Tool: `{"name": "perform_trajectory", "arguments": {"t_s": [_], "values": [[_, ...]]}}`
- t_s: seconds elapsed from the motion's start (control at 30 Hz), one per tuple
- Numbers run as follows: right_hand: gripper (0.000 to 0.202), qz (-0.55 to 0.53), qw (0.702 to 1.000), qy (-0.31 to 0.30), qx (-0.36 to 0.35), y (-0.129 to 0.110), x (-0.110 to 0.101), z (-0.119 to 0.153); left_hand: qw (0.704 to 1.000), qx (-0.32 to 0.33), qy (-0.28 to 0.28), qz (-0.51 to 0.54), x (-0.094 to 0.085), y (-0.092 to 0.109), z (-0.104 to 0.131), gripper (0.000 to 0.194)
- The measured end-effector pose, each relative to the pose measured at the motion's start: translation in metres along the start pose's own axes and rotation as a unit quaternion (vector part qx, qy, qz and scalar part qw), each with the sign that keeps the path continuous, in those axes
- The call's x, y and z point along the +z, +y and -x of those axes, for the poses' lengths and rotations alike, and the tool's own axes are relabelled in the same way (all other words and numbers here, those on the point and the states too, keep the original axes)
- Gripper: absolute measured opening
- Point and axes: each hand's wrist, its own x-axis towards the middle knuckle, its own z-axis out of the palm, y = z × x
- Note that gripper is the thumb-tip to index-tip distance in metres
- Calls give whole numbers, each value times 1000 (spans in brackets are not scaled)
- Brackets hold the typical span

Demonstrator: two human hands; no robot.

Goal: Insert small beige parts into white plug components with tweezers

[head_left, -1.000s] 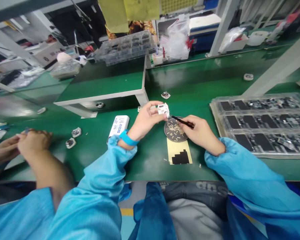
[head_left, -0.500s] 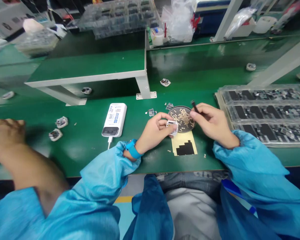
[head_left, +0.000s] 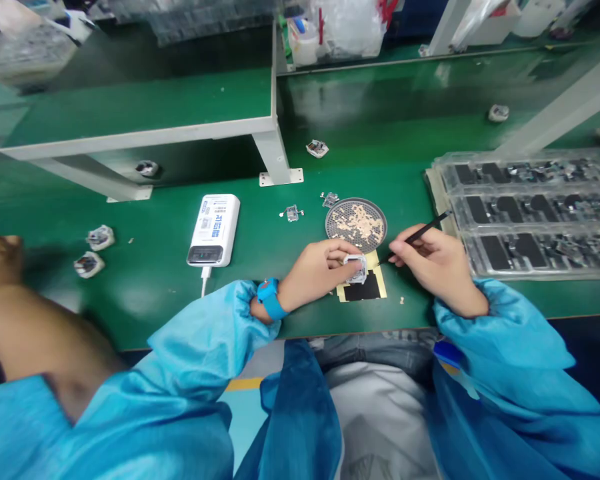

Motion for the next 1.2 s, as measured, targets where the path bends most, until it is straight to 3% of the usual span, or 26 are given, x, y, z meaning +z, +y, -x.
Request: {"name": "perform_trajectory", "arguments": {"t_s": [0.23,0.43,0.6,0.7,0.8,1.2], "values": [[28,57,998,-21,-7,10,-3,2,1000,-7,-5,7,1,0,0,27],[25,45,998,-23,-24,-3,-2,2,1000,-11,6,14,2,1,-1,26],[15,-22,987,62,-147,-16,4,5,1000,-7,17,12,4,1,-2,24],[5,10,977,42,-207,-15,7,5,1000,-6,19,7,4,1,-2,23],[12,34,969,26,-242,-13,7,5,1000,-6,21,9,3,1,-1,22],[19,70,962,-4,-264,-15,4,5,999,-11,22,30,4,1,-2,21]]}}
